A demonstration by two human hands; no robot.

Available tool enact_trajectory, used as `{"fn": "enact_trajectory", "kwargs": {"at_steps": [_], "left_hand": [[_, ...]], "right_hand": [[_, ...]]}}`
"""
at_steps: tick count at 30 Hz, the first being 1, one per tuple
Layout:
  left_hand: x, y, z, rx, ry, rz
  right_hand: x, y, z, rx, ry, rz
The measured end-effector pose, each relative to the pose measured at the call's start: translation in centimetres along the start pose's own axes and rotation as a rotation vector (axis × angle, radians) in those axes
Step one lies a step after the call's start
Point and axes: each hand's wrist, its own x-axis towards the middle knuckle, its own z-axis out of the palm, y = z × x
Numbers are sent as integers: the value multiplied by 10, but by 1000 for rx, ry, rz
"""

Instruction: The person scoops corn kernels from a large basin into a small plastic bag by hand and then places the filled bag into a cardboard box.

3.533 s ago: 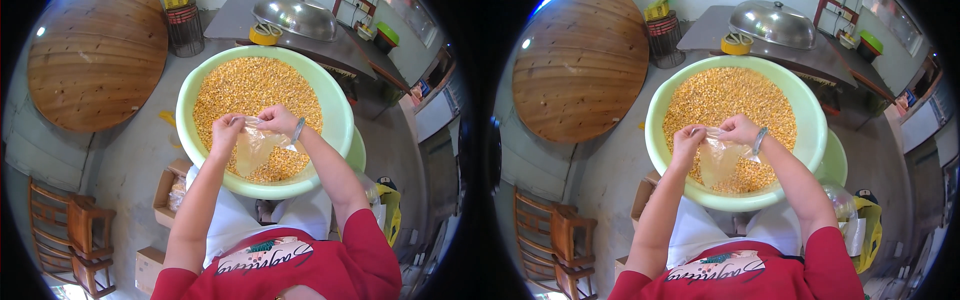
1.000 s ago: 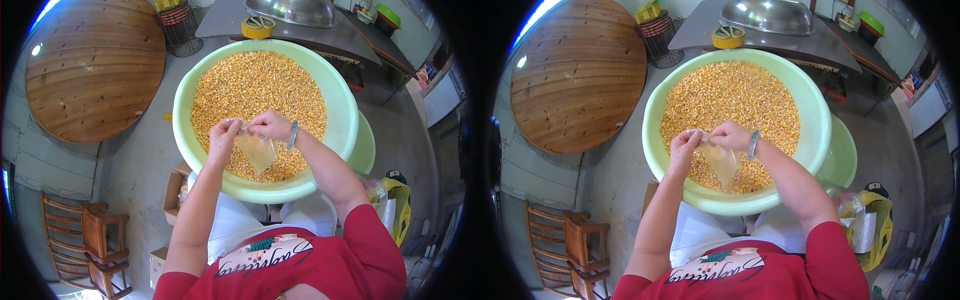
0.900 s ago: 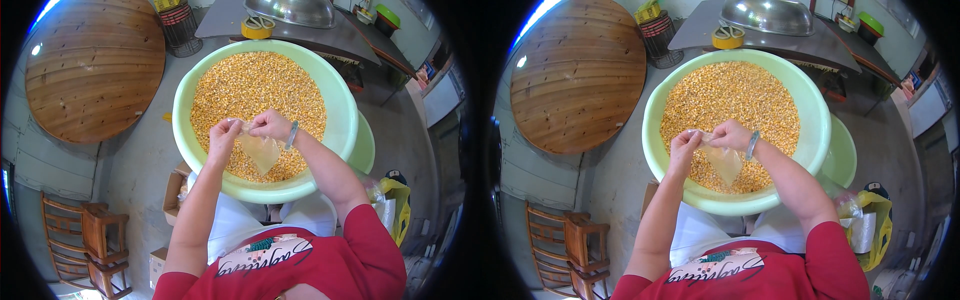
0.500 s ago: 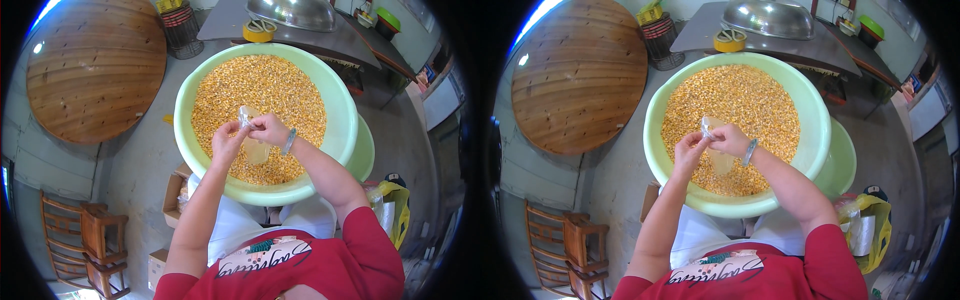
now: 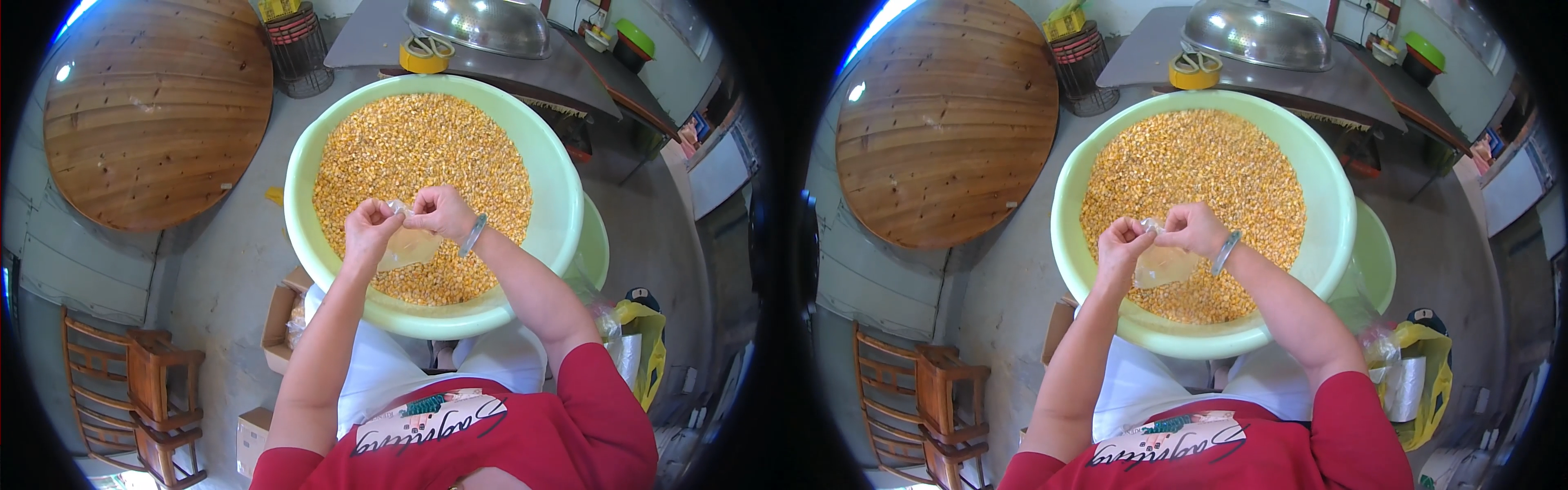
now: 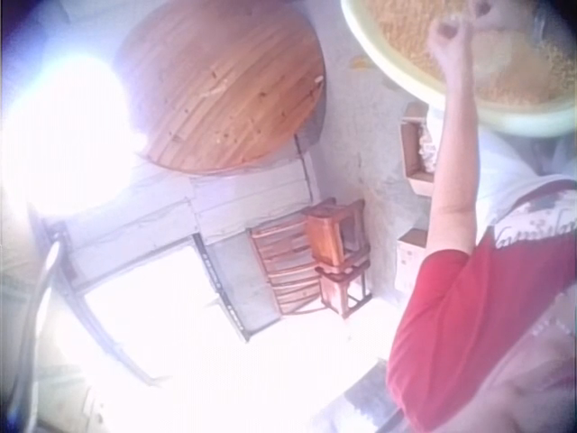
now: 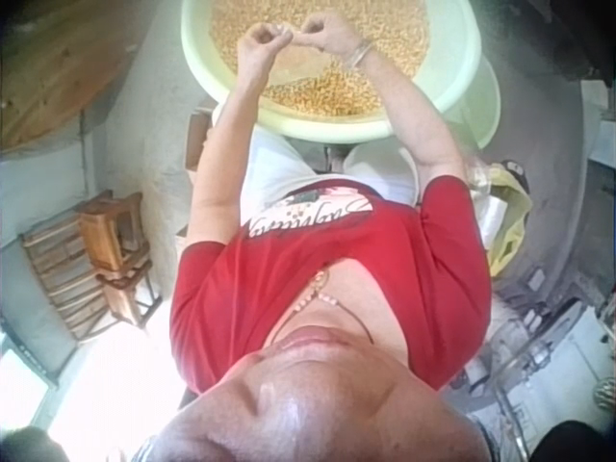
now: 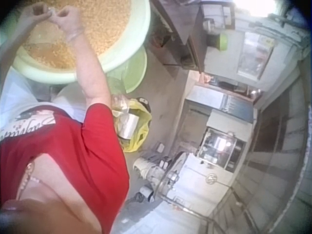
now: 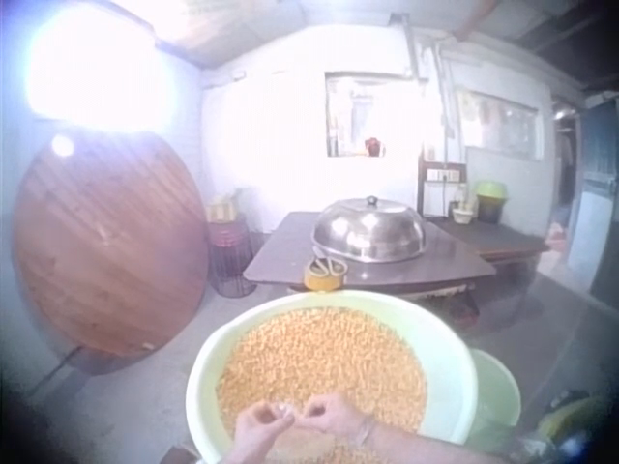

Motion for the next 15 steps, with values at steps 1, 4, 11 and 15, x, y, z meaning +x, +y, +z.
{"fn": "enact_trajectory", "kwargs": {"at_steps": [1, 4, 11, 15], "left_hand": [[0, -1, 0, -6, 7, 18], [0, -2, -1, -28, 23, 44], [-3, -3, 0, 403, 282, 362], [-3, -6, 4, 353, 59, 72]], "right_hand": [[0, -2, 0, 8, -7, 9], [-2, -13, 0, 122, -77, 123], [1, 2, -2, -78, 31, -22], [5, 12, 1, -153, 104, -124]]}}
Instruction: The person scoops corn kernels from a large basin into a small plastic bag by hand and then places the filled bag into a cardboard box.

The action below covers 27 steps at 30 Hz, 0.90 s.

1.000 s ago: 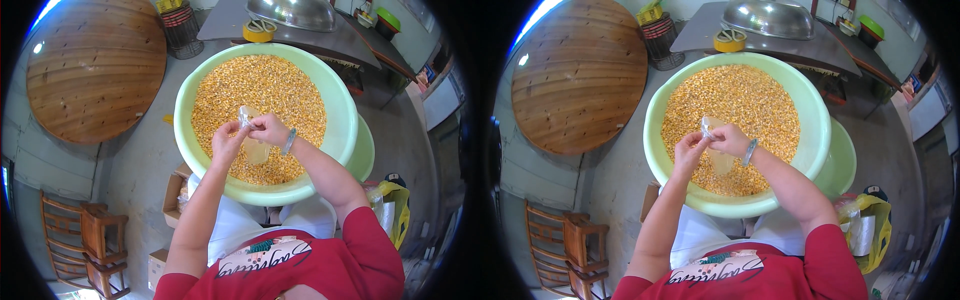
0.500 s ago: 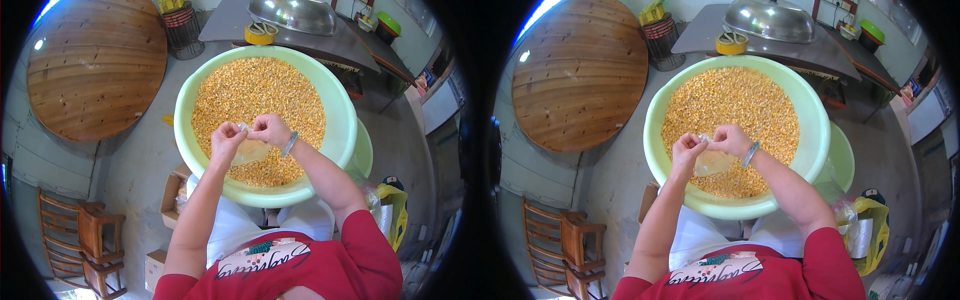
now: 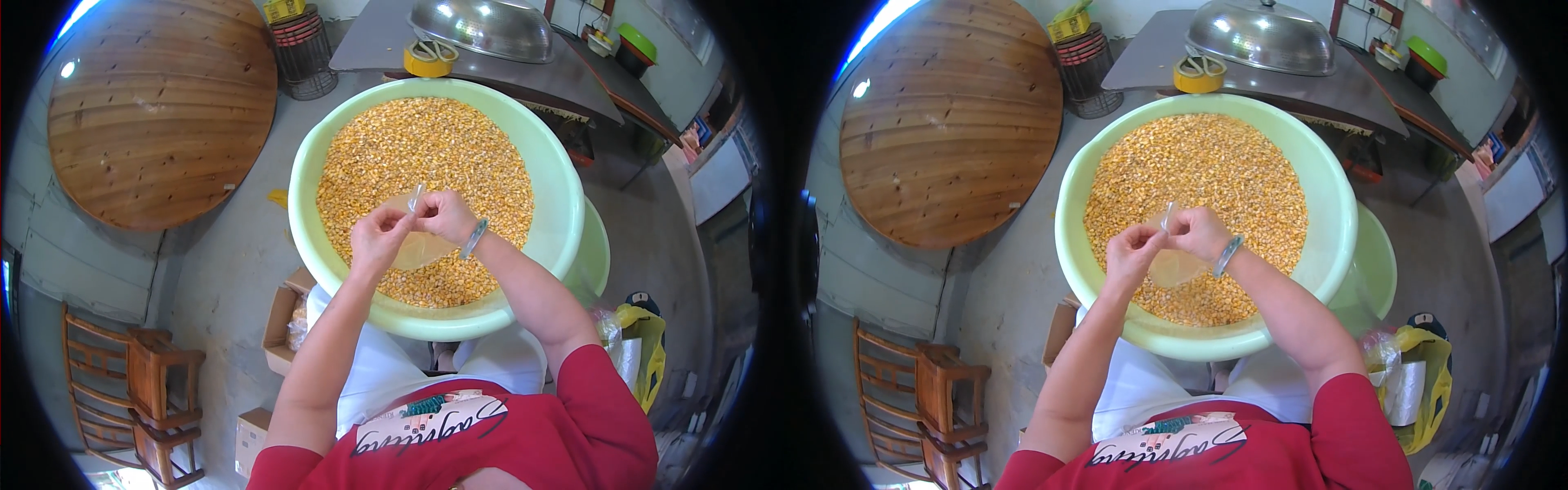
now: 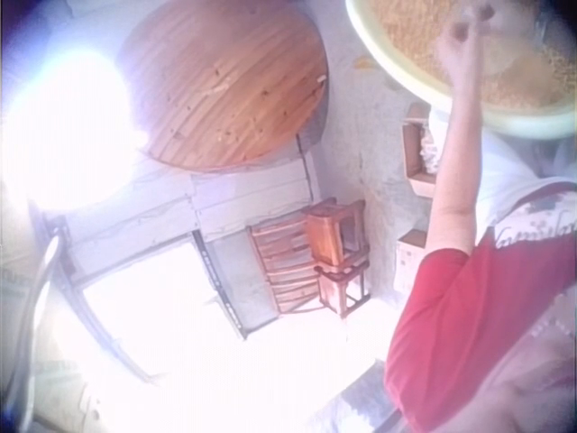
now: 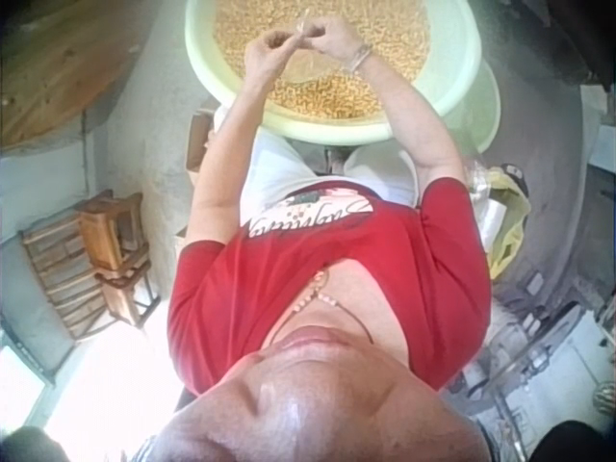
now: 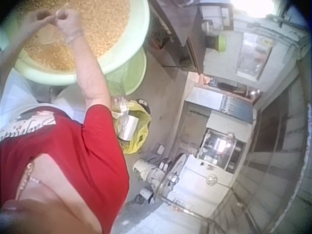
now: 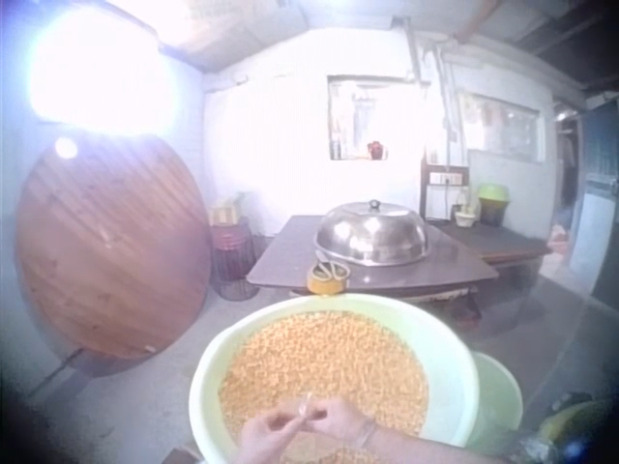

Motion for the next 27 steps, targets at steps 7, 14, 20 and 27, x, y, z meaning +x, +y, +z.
{"fn": "enact_trajectory", "kwargs": {"at_steps": [7, 14, 20, 27], "left_hand": [[2, -2, -2, -229, -103, -98], [4, -5, -2, -422, -82, -126], [4, 1, 0, -185, -104, -236], [6, -12, -3, -99, -117, -171]], "right_hand": [[-1, -8, -6, 299, -153, 261], [10, 25, -8, 20, 319, 195], [8, 19, 5, 161, 229, 66], [4, 20, 18, -207, 266, 124]]}}
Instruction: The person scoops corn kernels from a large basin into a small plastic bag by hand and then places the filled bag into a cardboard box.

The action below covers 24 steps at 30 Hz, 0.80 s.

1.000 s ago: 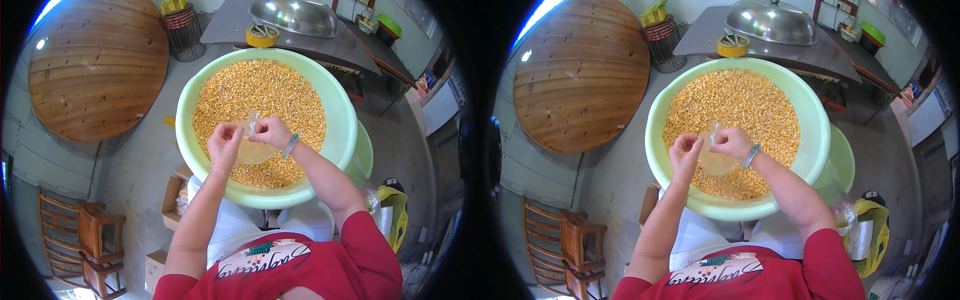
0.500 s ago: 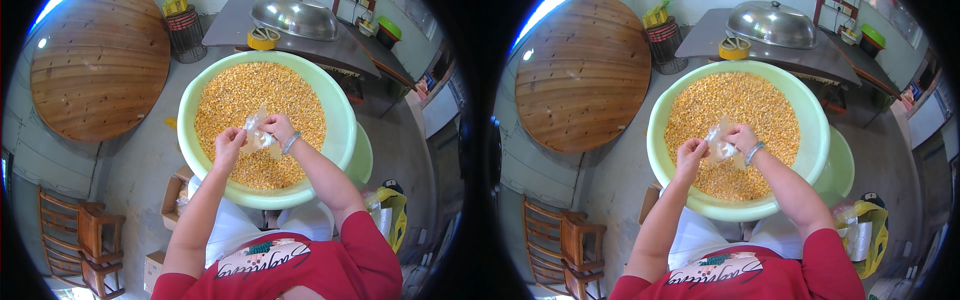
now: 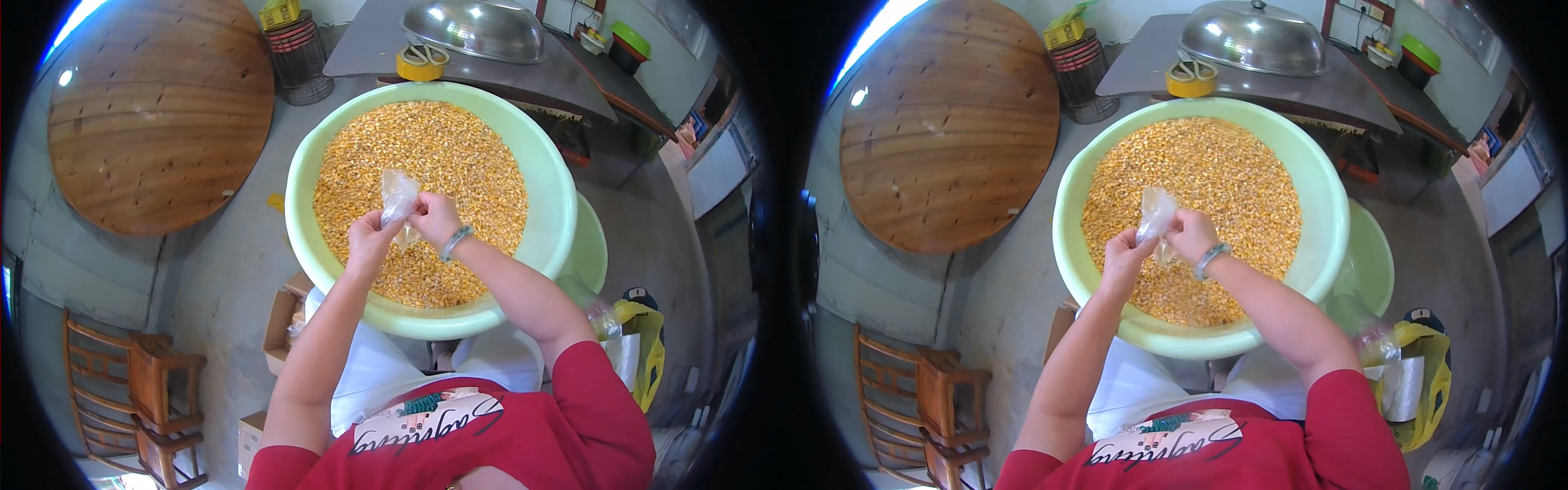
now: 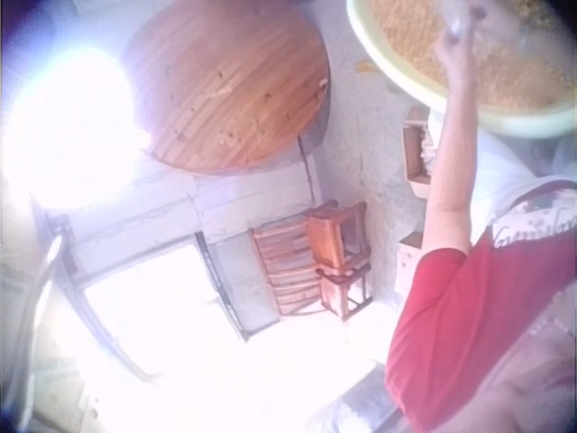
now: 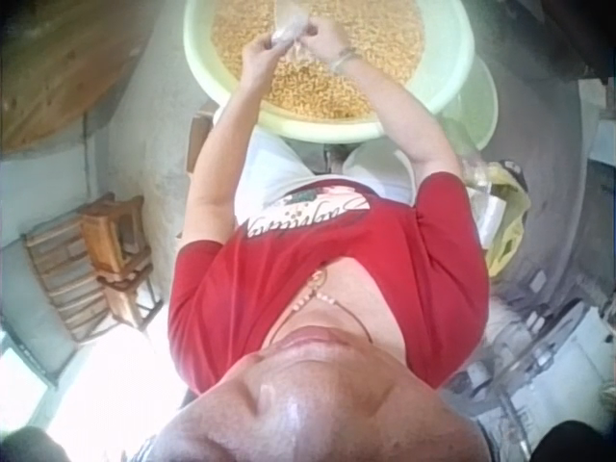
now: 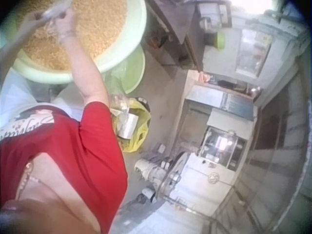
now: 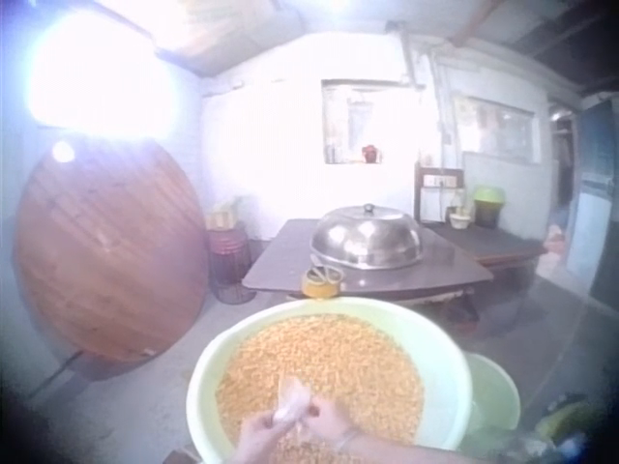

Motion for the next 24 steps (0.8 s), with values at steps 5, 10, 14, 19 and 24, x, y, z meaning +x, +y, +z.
{"fn": "enact_trajectory", "kwargs": {"at_steps": [5, 10, 14, 19, 24], "left_hand": [[-4, 9, 6, -596, -117, -21], [-2, -1, 2, -24, -33, 60], [5, -9, 8, 292, 202, 87], [16, -20, -4, 56, 349, -9], [16, -20, -4, 199, 293, 61]], "right_hand": [[8, 9, -4, 66, 47, 200], [8, -6, -9, 696, 101, 457], [7, -6, -16, 881, 51, 469], [-4, -12, -12, 763, -289, 285], [-11, -8, 6, 27, -172, -127]]}}
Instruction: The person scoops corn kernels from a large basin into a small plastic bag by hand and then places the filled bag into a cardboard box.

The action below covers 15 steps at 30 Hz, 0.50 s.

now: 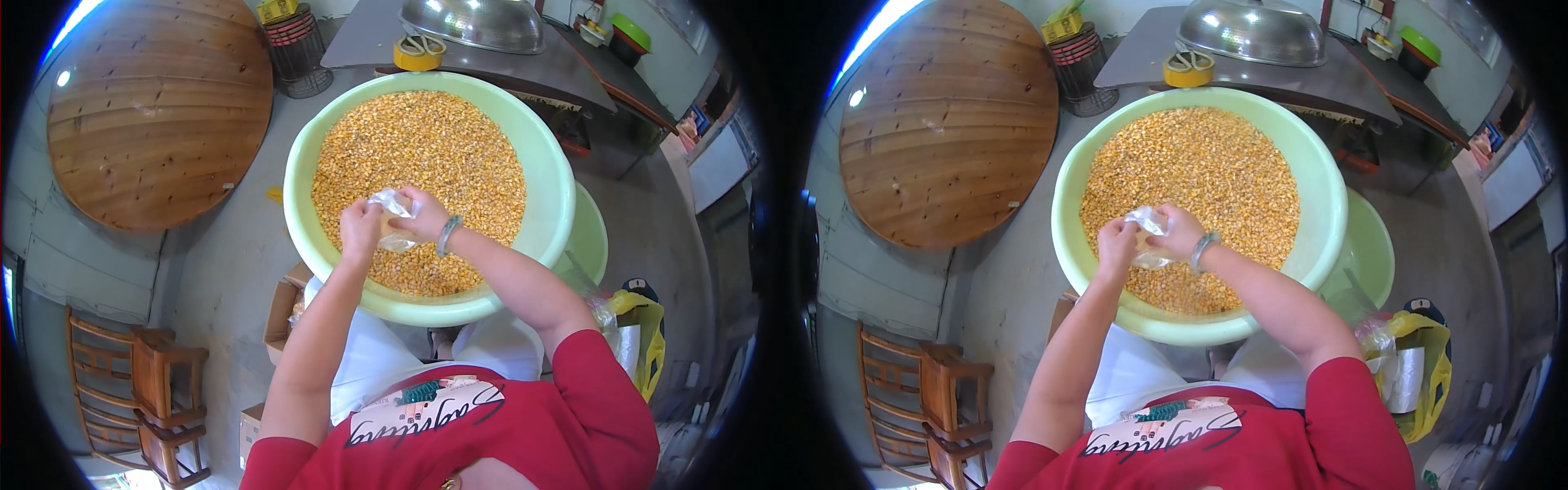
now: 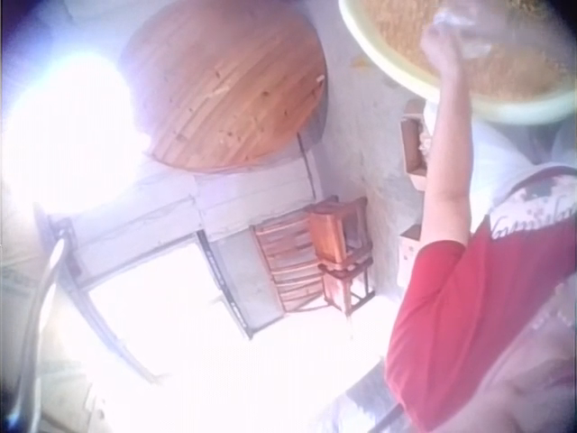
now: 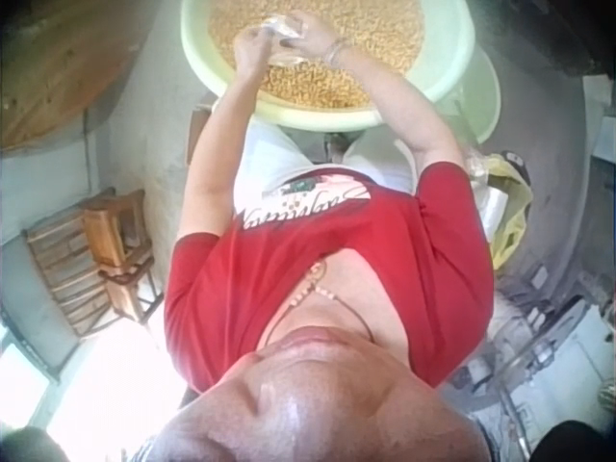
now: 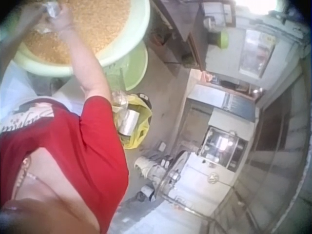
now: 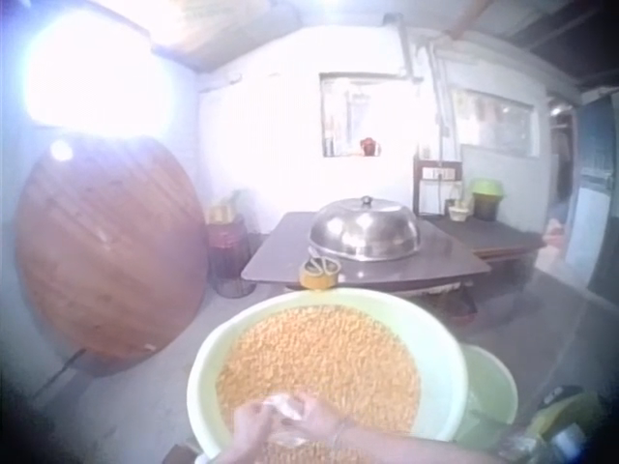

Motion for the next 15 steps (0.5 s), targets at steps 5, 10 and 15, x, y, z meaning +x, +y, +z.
{"fn": "enact_trajectory", "kwargs": {"at_steps": [5, 10, 15], "left_hand": [[-19, 17, 6, 132, -409, 49], [-23, 24, 1, 328, -193, 149], [-16, 25, -7, 313, 205, 110]], "right_hand": [[7, 16, -12, -238, 113, 272], [20, 49, -20, 40, 283, 463], [14, 28, -15, 469, 229, 673]]}}
